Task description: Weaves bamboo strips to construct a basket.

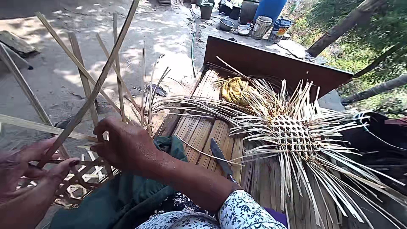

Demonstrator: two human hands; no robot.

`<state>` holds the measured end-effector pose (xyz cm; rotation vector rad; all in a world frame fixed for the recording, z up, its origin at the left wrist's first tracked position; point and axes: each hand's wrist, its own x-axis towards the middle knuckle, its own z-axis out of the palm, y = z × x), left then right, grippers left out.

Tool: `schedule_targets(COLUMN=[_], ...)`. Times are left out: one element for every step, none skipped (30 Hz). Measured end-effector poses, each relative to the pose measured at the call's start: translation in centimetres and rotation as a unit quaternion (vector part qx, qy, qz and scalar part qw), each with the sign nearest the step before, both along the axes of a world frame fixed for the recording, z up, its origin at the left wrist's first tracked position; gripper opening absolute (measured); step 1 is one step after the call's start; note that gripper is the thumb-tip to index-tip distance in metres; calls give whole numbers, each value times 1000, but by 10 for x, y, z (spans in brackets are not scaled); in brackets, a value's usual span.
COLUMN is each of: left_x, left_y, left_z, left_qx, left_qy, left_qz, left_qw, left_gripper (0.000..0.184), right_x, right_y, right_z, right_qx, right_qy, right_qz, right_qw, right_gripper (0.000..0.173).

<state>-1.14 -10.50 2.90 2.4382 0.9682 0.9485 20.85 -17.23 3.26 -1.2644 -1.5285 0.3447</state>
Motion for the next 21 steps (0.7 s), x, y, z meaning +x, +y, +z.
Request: schedule_targets(left_x=[-1,0,1,2,4,8,11,12,12,11,10,10,9,9,9,10,12,14,15,14,11], left_y=[1,0,-2,-4,-7,-10,-13,-14,-14,-12,-10,-9,-9,-9,-11,-14,-17,-21,-25,-27,-28], left_z=[-3,-3,-2,-1,1,2,4,3,2,0,-1,-1,-1,-1,0,1,1,2,3,6,10], left_qx=[6,14,25,38,51,65,72,72,69,73,89,119,155,188,220,240,251,259,256,234,189], left_qy=[-2,-4,-7,-10,-16,-30,-51,-74,-87,-95,-95,-84,-60,-20,25,63,89,107,111,100,74], left_qz=[5,9,9,3,-2,-6,-11,-16,-17,-15,-7,8,28,52,76,94,103,107,103,94,82], left_qw=[1000,1000,1000,999,999,997,996,994,994,993,992,989,986,981,972,964,959,954,955,962,976], left_gripper=[49,47,44,43,41,39,36,33,28,24,21,18,17,19,23,25,25,22,20,19,19], right_x=[0,-2,-6,-10,-12,-12,-9,-2,8,16,21,22,19,14,7,-1,-9,-14,-16,-15,-11], right_y=[-2,-5,-9,-13,-16,-17,-16,-13,-7,0,6,8,6,3,-2,-8,-13,-16,-17,-17,-17], right_z=[4,8,11,15,17,18,18,16,12,6,-2,-8,-12,-14,-13,-11,-9,-8,-6,-3,2], right_qx=[-29,-53,-54,-45,-34,-25,-22,-37,-61,-95,-112,-104,-75,-28,15,48,69,66,51,29,7], right_qy=[-27,-66,-108,-145,-171,-177,-157,-114,-41,44,113,148,141,90,5,-85,-164,-227,-265,-285,-295], right_qz=[-3,-17,-44,-75,-95,-93,-63,-4,77,155,207,229,233,219,182,126,65,17,-8,-10,4], right_qw=[999,996,992,986,980,979,985,993,994,982,965,957,959,971,983,987,982,971,963,958,955], right_gripper=[31,40,41,36,32,30,27,23,17,11,11,11,13,17,23,28,32,35,34,30,25])
